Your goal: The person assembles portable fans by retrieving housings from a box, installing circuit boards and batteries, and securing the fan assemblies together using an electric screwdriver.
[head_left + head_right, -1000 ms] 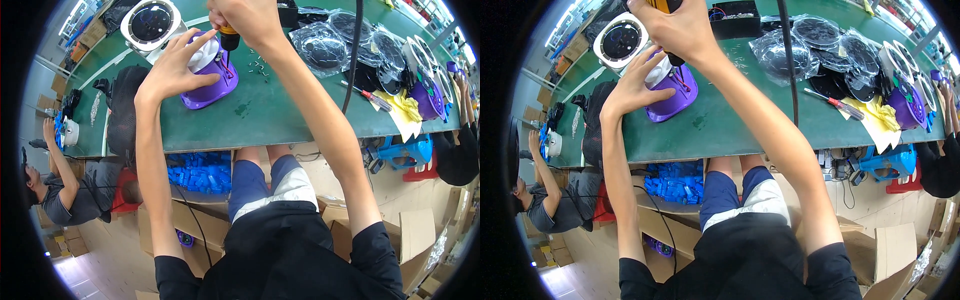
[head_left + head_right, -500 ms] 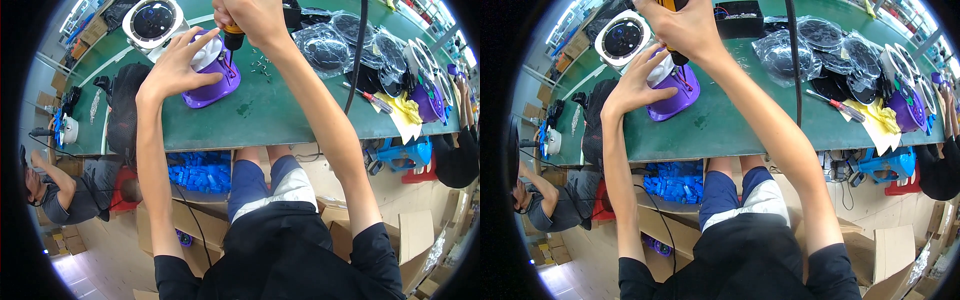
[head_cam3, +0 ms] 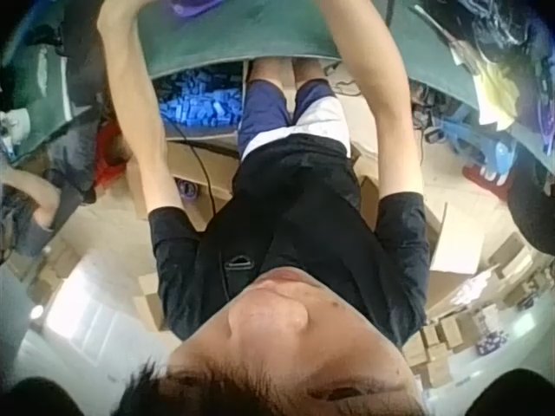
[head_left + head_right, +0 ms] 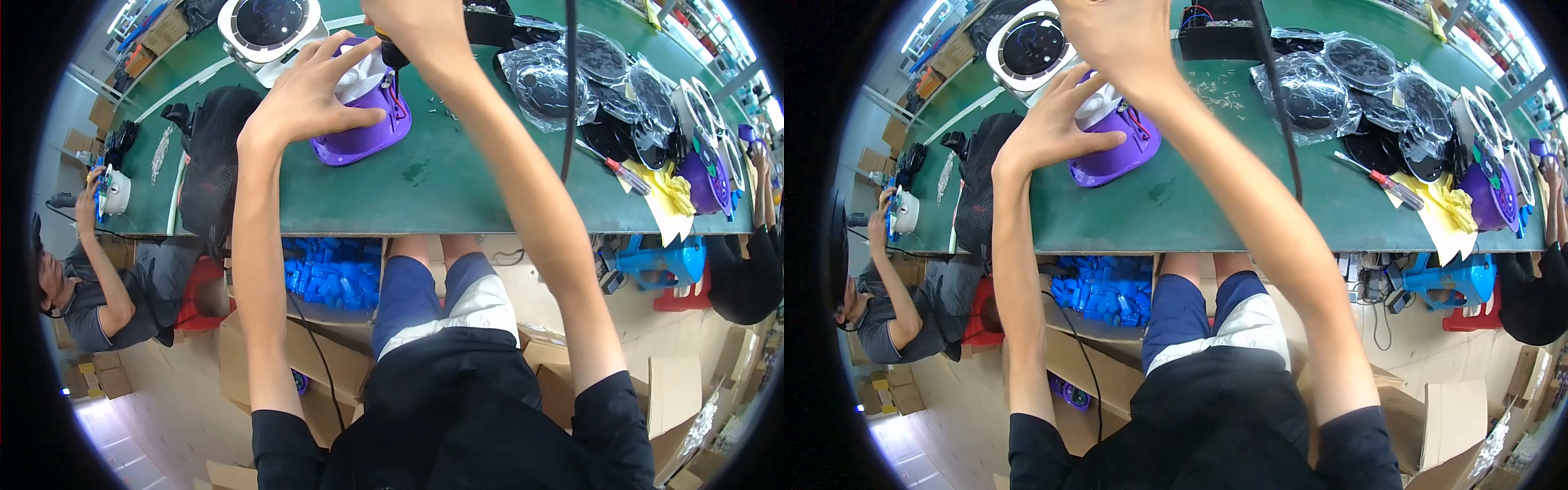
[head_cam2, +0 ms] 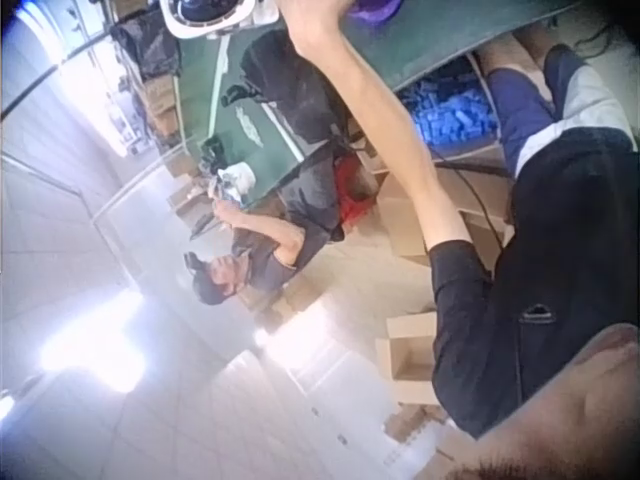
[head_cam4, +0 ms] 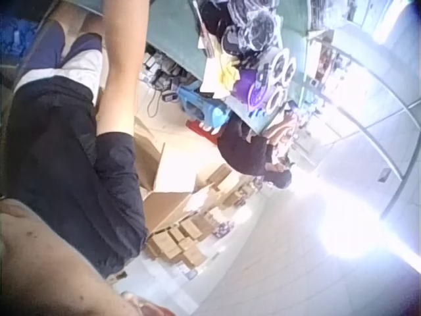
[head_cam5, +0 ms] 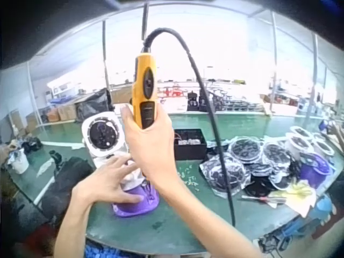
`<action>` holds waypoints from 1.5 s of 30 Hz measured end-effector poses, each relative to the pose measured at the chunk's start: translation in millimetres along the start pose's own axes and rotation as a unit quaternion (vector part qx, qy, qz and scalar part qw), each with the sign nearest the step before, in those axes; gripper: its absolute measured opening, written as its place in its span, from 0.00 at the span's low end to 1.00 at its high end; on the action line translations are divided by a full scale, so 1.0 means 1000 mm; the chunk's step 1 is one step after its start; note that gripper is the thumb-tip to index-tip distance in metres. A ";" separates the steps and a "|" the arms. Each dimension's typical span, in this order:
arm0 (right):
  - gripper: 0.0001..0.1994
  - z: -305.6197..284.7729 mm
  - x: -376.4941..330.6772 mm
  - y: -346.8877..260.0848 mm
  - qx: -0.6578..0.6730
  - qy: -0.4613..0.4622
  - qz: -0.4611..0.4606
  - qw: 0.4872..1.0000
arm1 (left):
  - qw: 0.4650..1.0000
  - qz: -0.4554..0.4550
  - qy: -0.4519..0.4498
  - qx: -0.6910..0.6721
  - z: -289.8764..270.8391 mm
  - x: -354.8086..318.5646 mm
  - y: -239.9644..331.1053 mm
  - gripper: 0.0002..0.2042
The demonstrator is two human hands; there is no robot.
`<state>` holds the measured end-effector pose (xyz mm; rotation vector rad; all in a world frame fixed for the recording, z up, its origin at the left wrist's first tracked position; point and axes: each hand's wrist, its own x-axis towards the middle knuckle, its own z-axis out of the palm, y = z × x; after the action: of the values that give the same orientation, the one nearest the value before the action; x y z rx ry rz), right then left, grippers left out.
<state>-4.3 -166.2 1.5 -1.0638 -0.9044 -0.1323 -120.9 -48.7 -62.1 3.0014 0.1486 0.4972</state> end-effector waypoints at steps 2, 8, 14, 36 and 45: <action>0.18 0.009 -0.005 -0.004 -0.088 0.070 0.018 0.993 | 1.000 0.006 -0.003 0.005 0.003 -0.001 -0.005 0.43; 0.20 0.007 -0.008 -0.008 -0.085 0.088 0.020 0.992 | 1.000 -0.004 -0.018 -0.022 -0.006 0.003 0.011 0.42; 0.17 0.005 -0.006 -0.001 -0.083 0.104 -0.037 0.990 | 0.999 -0.019 -0.023 -0.011 -0.009 0.002 0.015 0.42; 0.08 -0.068 0.018 0.004 0.001 -0.042 0.001 0.999 | 0.985 0.000 -0.126 -0.116 -0.046 0.007 -0.005 0.41; 0.09 -0.050 -0.002 -0.007 0.089 -0.122 0.126 0.980 | 0.977 -0.055 -0.138 -0.153 -0.044 0.006 -0.003 0.48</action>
<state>19.9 -209.8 -3.6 -1.0310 -0.9736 0.2912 -129.4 -41.3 -19.3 2.7050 0.1951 0.0772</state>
